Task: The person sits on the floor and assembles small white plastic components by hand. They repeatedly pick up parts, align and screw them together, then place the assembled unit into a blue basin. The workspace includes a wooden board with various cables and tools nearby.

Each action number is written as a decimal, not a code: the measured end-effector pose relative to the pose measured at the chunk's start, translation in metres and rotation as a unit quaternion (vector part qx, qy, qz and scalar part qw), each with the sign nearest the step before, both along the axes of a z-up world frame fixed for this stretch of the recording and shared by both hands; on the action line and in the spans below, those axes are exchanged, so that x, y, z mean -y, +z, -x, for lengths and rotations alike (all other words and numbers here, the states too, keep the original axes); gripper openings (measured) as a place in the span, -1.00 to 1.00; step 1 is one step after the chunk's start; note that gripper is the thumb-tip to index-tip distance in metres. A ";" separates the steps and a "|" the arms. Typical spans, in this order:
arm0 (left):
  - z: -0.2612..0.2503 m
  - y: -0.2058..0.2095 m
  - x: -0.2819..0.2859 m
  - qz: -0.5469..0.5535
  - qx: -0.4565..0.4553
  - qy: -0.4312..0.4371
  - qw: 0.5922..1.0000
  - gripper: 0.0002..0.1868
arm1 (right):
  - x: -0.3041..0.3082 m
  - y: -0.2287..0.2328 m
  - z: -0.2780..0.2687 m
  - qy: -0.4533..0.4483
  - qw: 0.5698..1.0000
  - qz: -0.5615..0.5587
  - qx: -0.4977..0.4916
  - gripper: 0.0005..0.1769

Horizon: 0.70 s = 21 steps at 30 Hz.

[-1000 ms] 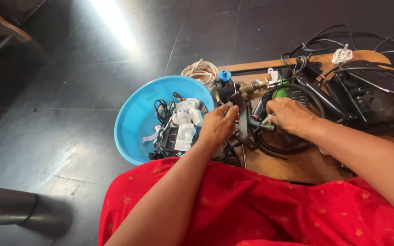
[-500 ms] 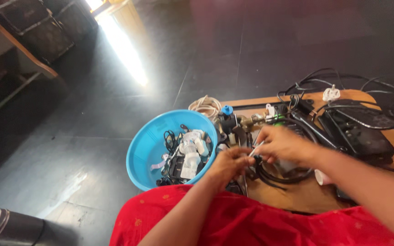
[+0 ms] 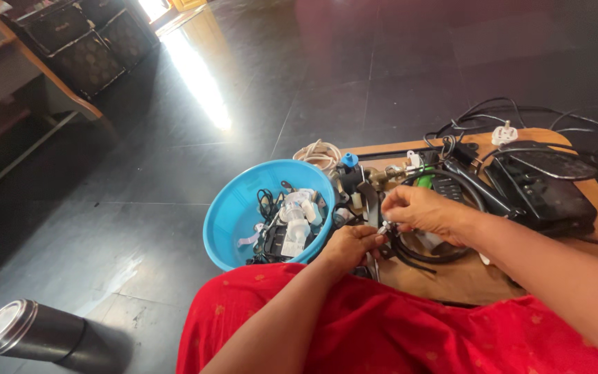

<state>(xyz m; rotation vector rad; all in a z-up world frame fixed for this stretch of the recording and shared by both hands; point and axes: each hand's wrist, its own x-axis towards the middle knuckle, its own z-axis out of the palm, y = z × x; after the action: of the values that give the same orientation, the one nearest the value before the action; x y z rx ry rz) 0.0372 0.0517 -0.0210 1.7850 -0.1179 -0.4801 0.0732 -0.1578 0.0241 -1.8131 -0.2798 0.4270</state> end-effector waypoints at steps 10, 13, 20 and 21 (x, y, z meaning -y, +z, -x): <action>0.004 0.014 0.004 -0.083 0.058 -0.005 0.995 -0.73 | -0.004 0.010 0.008 0.008 1.000 -0.021 0.004 -0.64; 0.000 0.017 0.008 -0.113 0.073 -0.016 0.991 -0.73 | -0.003 0.008 0.010 -0.085 0.995 0.028 -0.035 -0.54; -0.005 0.014 0.013 -0.112 0.089 -0.024 0.989 -0.72 | 0.004 0.013 0.010 -0.148 0.987 -0.060 0.000 -0.28; -0.006 0.015 0.014 -0.117 0.093 -0.025 0.988 -0.72 | 0.004 0.012 0.010 -0.177 0.982 -0.059 0.019 -0.31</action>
<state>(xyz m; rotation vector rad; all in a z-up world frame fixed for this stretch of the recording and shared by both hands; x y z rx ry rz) 0.0432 0.0380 -0.0062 2.0602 -0.2453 -0.3736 0.0628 -0.1622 0.0359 -1.7119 -0.0058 0.1219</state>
